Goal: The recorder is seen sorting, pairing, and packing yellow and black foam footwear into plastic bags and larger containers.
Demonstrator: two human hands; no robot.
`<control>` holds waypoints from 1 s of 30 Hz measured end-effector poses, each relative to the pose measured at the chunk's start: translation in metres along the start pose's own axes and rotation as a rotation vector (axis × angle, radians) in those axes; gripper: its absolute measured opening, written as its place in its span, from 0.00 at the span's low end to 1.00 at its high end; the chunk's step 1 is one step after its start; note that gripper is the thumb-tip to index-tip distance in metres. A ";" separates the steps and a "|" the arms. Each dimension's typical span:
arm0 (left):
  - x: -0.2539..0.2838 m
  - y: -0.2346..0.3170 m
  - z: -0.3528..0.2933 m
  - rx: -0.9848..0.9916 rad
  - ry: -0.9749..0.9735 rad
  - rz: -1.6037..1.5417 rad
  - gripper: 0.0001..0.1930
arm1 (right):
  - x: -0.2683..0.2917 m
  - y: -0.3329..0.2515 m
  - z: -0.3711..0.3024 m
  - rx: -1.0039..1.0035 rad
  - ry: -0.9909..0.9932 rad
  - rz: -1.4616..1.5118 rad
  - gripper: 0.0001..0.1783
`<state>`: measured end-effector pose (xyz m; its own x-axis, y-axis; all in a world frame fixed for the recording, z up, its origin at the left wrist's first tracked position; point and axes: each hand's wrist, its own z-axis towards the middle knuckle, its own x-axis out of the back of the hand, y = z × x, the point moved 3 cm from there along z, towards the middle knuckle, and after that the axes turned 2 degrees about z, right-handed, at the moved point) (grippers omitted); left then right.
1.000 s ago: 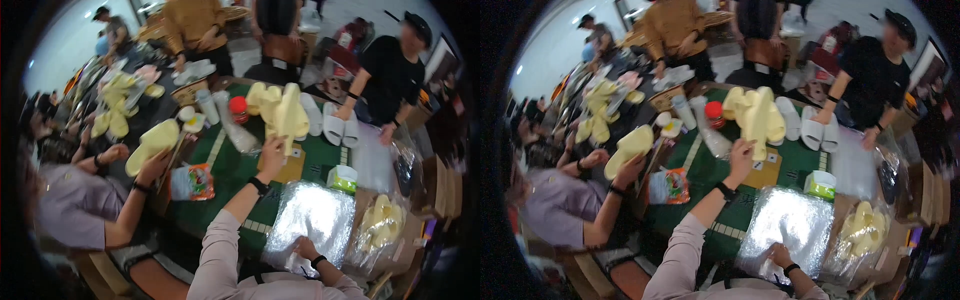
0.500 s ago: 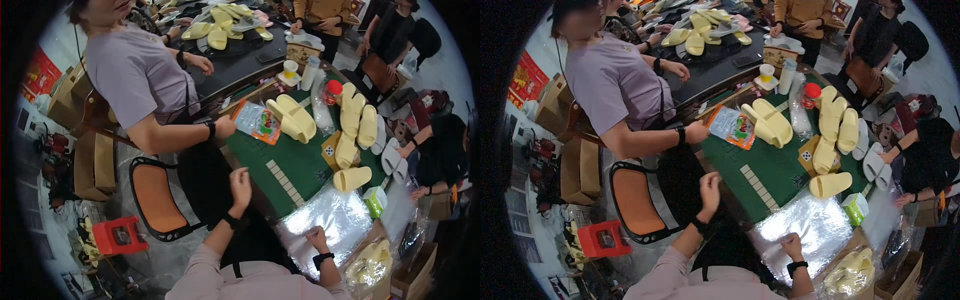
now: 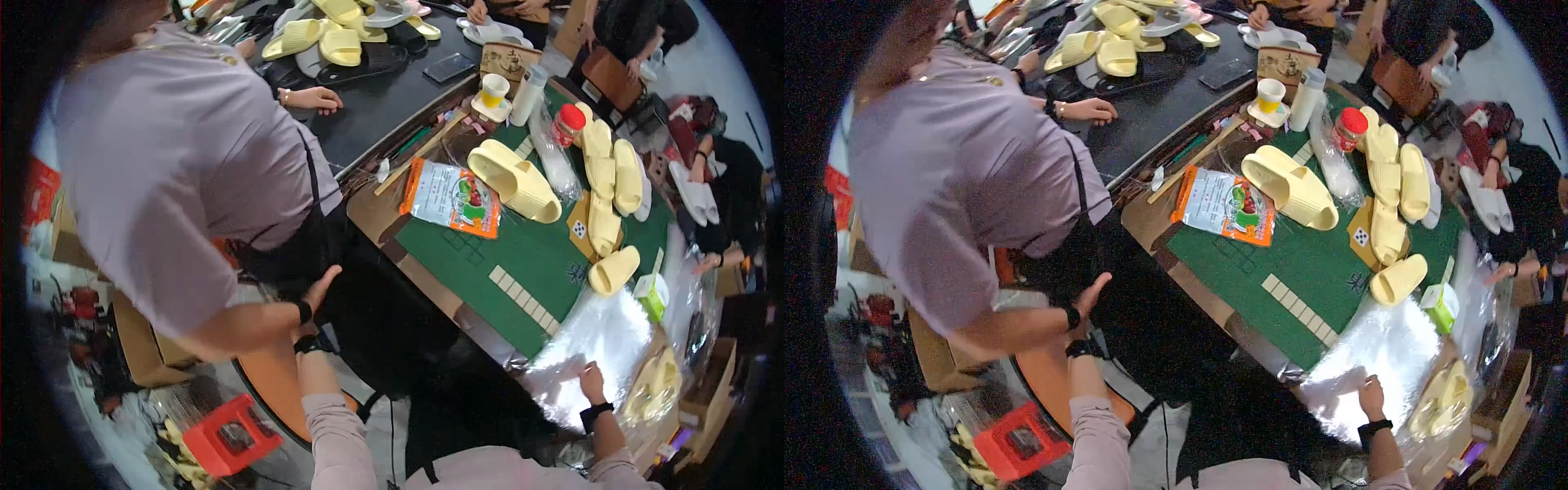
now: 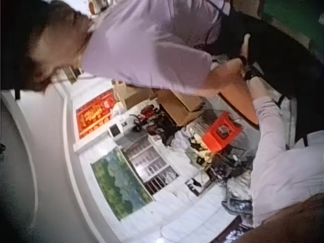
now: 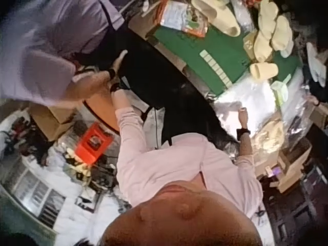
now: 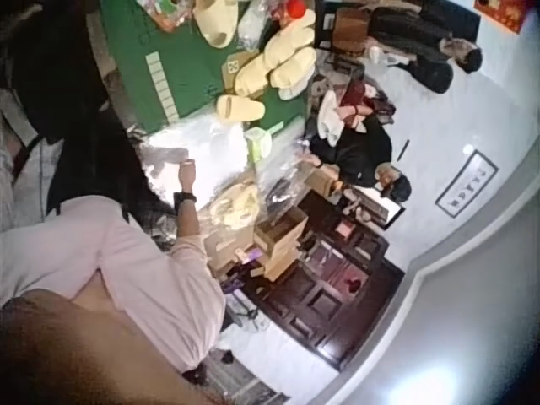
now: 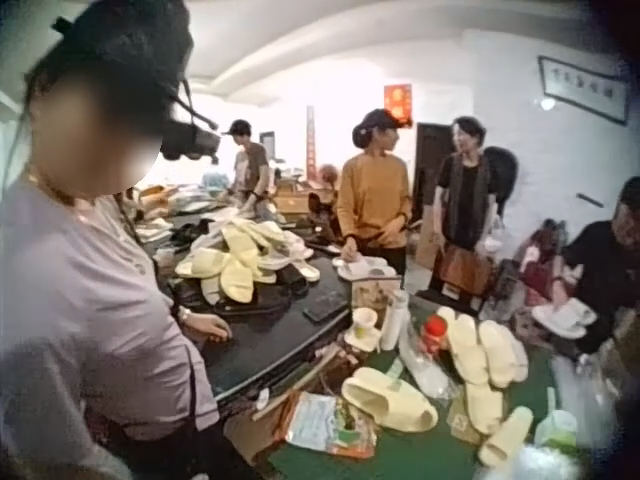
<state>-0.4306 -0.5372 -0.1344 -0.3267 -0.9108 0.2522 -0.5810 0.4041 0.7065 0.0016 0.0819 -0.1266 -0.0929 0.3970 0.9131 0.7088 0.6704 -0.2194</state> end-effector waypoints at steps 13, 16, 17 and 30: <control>0.071 -0.079 0.104 -0.215 0.411 -0.185 0.42 | -0.004 -0.085 -0.055 -0.037 0.176 0.033 0.12; 0.063 -0.080 0.112 -0.338 0.512 -0.250 0.45 | -0.001 -0.078 -0.068 -0.095 0.189 0.074 0.13; 0.060 -0.101 0.097 -0.378 0.560 -0.273 0.46 | -0.002 -0.077 -0.068 -0.098 0.182 0.089 0.13; -0.029 -0.165 -0.044 0.142 0.424 -1.087 0.25 | -0.011 -0.038 -0.080 0.026 0.177 0.563 0.17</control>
<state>-0.2930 -0.5811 -0.2292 0.6510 -0.7268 -0.2192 -0.4877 -0.6217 0.6128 0.0320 0.0022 -0.1004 0.4126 0.5869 0.6966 0.5977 0.4027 -0.6933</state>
